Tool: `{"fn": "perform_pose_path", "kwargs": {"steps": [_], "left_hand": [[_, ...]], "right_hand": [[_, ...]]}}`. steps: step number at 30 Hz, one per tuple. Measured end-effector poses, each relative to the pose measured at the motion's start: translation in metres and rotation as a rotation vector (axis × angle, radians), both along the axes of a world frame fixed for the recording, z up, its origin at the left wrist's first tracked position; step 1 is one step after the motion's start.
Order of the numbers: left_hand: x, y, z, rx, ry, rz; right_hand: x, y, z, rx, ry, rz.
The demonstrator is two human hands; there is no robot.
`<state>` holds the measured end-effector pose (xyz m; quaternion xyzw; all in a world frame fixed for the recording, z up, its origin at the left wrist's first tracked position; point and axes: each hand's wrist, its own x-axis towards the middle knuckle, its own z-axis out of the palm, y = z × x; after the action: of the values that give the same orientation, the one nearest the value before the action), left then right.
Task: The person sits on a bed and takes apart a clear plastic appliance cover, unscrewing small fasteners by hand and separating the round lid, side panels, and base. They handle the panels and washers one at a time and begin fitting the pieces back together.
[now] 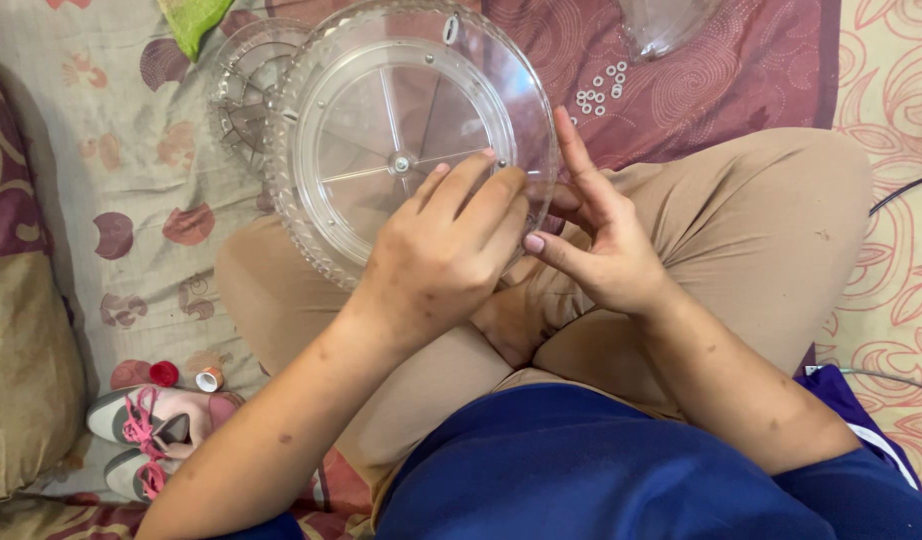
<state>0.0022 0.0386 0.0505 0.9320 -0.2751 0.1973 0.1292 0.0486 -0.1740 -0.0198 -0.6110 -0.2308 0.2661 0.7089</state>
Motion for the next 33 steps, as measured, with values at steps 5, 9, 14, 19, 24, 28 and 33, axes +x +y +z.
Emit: {"fn": "perform_pose_path", "kwargs": {"steps": [5,9,14,19,24,28,33], "left_hand": [[0.005,0.003,0.006,0.084,0.034,-0.064],[0.005,0.000,0.005,0.092,-0.017,-0.066],[-0.002,0.002,0.005,0.086,-0.064,-0.059],[-0.006,-0.002,0.004,0.027,-0.053,0.030],[0.004,-0.016,0.000,0.152,-0.116,0.125],[0.009,-0.019,0.004,-0.079,-0.032,0.123],[0.002,-0.028,0.010,-0.483,0.146,0.195]], "right_hand": [[0.000,-0.001,-0.003,0.023,0.057,-0.027],[0.002,-0.002,-0.007,0.084,0.143,-0.017],[0.006,-0.003,-0.011,0.171,0.192,-0.018],[0.005,0.001,-0.010,0.074,0.055,-0.085],[-0.005,0.001,0.008,-0.284,-0.598,-0.380],[-0.010,0.000,0.029,-0.367,-0.709,-0.420],[-0.009,0.000,0.040,-0.177,-0.456,-0.378]]}}
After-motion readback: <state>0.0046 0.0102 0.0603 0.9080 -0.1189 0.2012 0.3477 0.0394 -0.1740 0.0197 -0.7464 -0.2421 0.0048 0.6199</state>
